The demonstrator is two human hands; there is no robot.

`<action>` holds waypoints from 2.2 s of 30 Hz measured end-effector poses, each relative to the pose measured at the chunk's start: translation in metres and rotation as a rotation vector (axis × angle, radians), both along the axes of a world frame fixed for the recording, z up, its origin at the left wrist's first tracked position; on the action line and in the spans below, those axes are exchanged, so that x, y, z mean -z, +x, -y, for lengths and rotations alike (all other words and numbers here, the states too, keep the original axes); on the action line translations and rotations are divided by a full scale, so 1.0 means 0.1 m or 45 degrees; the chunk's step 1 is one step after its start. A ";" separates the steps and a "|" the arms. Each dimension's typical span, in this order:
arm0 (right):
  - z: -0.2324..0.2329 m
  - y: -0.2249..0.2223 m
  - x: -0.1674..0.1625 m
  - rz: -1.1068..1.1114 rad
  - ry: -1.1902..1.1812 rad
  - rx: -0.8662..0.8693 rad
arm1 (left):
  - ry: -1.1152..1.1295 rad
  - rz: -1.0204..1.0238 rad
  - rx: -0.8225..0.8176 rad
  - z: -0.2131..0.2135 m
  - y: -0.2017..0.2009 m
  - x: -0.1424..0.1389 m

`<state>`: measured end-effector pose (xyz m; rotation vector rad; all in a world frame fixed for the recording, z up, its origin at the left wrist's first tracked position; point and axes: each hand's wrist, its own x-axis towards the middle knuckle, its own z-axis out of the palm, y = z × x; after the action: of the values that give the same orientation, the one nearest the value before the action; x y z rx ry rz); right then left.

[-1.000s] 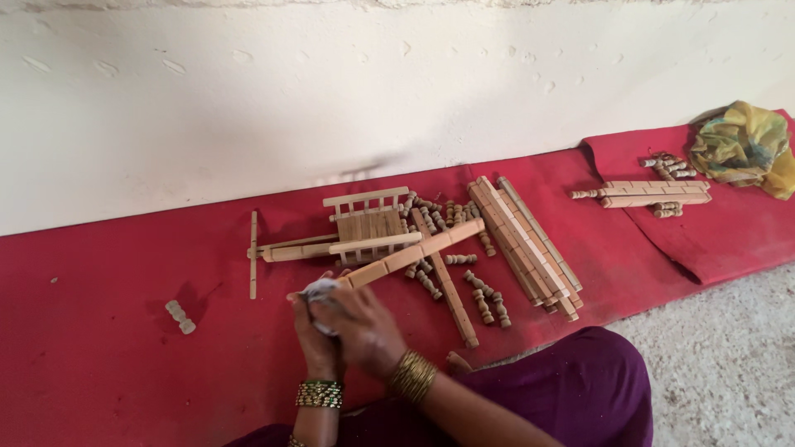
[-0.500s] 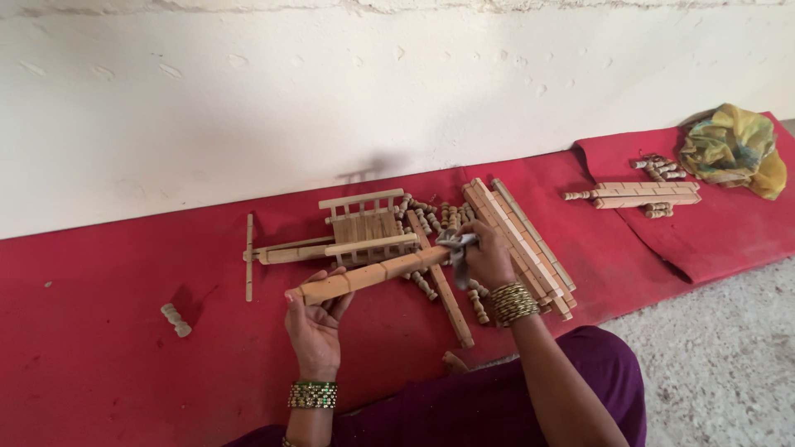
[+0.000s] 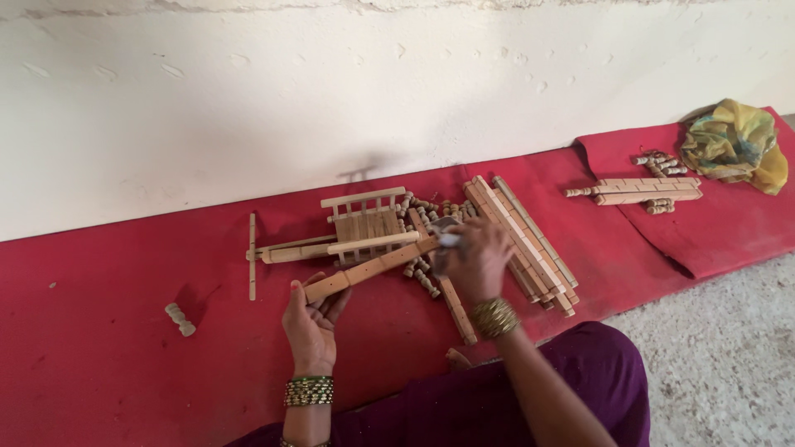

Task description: The person sits on the floor and wipes a long wooden toy part with a cloth, rotating it to clean different sections, with other wooden toy pieces and a small wooden toy structure laid out on a red mat nearby.

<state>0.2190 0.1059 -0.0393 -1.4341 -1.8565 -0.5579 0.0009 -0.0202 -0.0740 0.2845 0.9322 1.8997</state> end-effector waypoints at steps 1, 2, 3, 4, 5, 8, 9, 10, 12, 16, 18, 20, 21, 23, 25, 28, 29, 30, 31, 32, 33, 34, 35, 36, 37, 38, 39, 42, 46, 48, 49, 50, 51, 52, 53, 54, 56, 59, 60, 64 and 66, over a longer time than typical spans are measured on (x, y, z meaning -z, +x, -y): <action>0.10 -0.11 0.00 -0.138 0.010 -0.242 | 0.006 -0.021 -0.033 -0.01 0.00 0.01; 0.20 -0.22 0.01 -0.275 0.018 -0.484 | 0.010 -0.040 -0.064 -0.01 0.00 0.03; 0.32 -0.32 0.04 -0.306 -0.092 -0.649 | 0.010 -0.059 -0.092 -0.01 0.00 0.07; 0.46 -0.45 0.07 -0.340 -0.205 -0.812 | 0.018 -0.036 -0.097 -0.02 0.00 0.12; 0.56 -0.62 0.11 -0.267 -0.400 -0.787 | 0.026 -0.013 -0.100 -0.02 -0.01 0.18; 0.88 -0.96 0.15 -0.362 -0.290 -1.129 | 0.108 -0.063 -0.090 -0.05 -0.01 0.37; 0.95 -1.06 0.14 -0.260 -0.290 -1.146 | 0.143 -0.099 -0.084 -0.05 -0.01 0.42; 0.99 -1.12 0.13 -0.158 -0.290 -1.163 | 0.181 -0.113 -0.086 -0.06 0.00 0.43; 0.96 -1.12 0.07 -0.067 -0.249 -1.142 | 0.251 -0.144 -0.094 -0.06 -0.01 0.43; 0.47 -0.69 -0.10 0.113 -0.659 -0.538 | 0.032 -0.127 -0.204 -0.04 -0.05 0.22; 0.12 -0.36 -0.20 0.126 -0.952 -0.267 | 0.085 -0.155 -0.228 0.00 -0.06 0.07; -0.02 -0.12 -0.27 -0.065 -0.667 -0.274 | 0.095 -0.160 -0.196 0.00 -0.01 -0.03; -0.08 -0.09 -0.31 -0.161 -0.314 -0.270 | 0.106 -0.164 -0.181 -0.02 0.01 -0.05; 0.01 -0.15 -0.31 -0.173 -0.342 -0.273 | 0.087 -0.197 -0.142 -0.07 0.10 -0.03; 0.18 -0.43 -0.28 -0.003 -1.120 -0.273 | 0.058 -0.279 -0.100 -0.06 0.16 0.09; 0.71 -0.89 -0.12 0.208 -0.336 -0.819 | 0.043 -0.398 -0.074 -0.07 0.20 0.29; 0.85 -1.00 -0.08 -0.204 -0.264 -1.072 | 0.039 -0.389 -0.086 -0.07 0.19 0.34; 0.91 -1.10 -0.07 -0.183 -0.268 -1.066 | 0.033 -0.381 -0.098 -0.07 0.17 0.36; 0.97 -1.17 -0.05 -0.163 -0.272 -1.062 | 0.085 -0.357 -0.132 -0.06 0.13 0.36; 0.97 -1.18 -0.06 -0.144 -0.279 -1.059 | 0.134 -0.334 -0.167 -0.05 0.10 0.36; 0.91 -1.14 -0.07 -0.082 -0.218 -0.995 | 0.183 -0.308 -0.205 -0.04 0.07 0.36; 0.82 -1.07 -0.09 -0.019 -0.155 -0.930 | 0.151 -0.246 -0.215 -0.03 0.04 0.32; 0.68 -0.97 -0.11 0.044 -0.090 -0.863 | 0.122 -0.183 -0.225 -0.02 0.01 0.27; 0.51 -0.81 -0.14 0.087 -0.248 -0.851 | 0.094 -0.120 -0.233 -0.01 -0.01 0.20; 0.32 -0.62 -0.16 0.129 -0.406 -0.834 | 0.071 -0.137 -0.258 0.00 -0.03 0.14; 0.15 -0.49 -0.17 0.157 -0.611 -0.598 | 0.048 -0.153 -0.281 0.01 -0.06 0.07; 0.04 -0.35 -0.15 0.185 -0.809 -0.356 | 0.027 -0.168 -0.303 0.01 -0.06 0.02; -0.12 -0.06 -0.15 -0.052 0.068 -0.381 | 0.072 -0.167 -0.245 0.01 -0.02 -0.07; 0.07 -0.33 -0.27 0.242 -1.055 -0.202 | -0.001 -0.139 -0.202 -0.01 0.07 0.02; 0.42 -0.62 -0.29 -0.057 -0.870 -0.648 | -0.009 -0.114 -0.193 -0.02 0.08 0.13; 0.60 -0.79 -0.29 0.057 -0.472 -0.736 | -0.007 -0.121 -0.183 -0.03 0.07 0.19; 0.73 -0.93 -0.28 0.172 -0.074 -0.815 | -0.007 -0.128 -0.175 -0.03 0.06 0.25; 0.84 -1.03 -0.25 0.050 -0.131 -0.989 | -0.009 -0.135 -0.169 -0.03 0.05 0.31; 0.95 -1.12 -0.21 -0.076 -0.191 -1.164 | 0.002 -0.141 -0.169 -0.02 0.06 0.37; 0.97 -1.20 -0.16 -0.073 -0.201 -1.186 | 0.014 -0.147 -0.172 -0.02 0.05 0.42; 0.98 -1.25 -0.11 -0.067 -0.209 -1.209 | 0.027 -0.153 -0.176 -0.02 0.04 0.44; 0.87 -1.24 -0.03 -0.034 -0.235 -1.176 | 0.007 -0.094 -0.214 -0.04 0.00 0.42; 0.55 -0.96 0.01 0.034 -0.357 -0.975 | -0.036 0.004 -0.283 -0.04 -0.10 0.30; 0.42 -0.80 0.00 0.010 -0.492 -0.855 | -0.049 0.039 -0.308 -0.04 -0.11 0.24; -0.10 -0.07 -0.07 -0.567 -0.716 -0.589 | 0.094 -0.092 -0.290 0.02 -0.15 0.05; -0.23 0.16 -0.06 -0.899 -0.735 -0.632 | 0.115 -0.135 -0.231 0.02 -0.10 0.01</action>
<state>0.2346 0.1293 -0.0334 -1.1945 -1.7185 0.6993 -0.0091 -0.0220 -0.0755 0.3679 0.9712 2.1138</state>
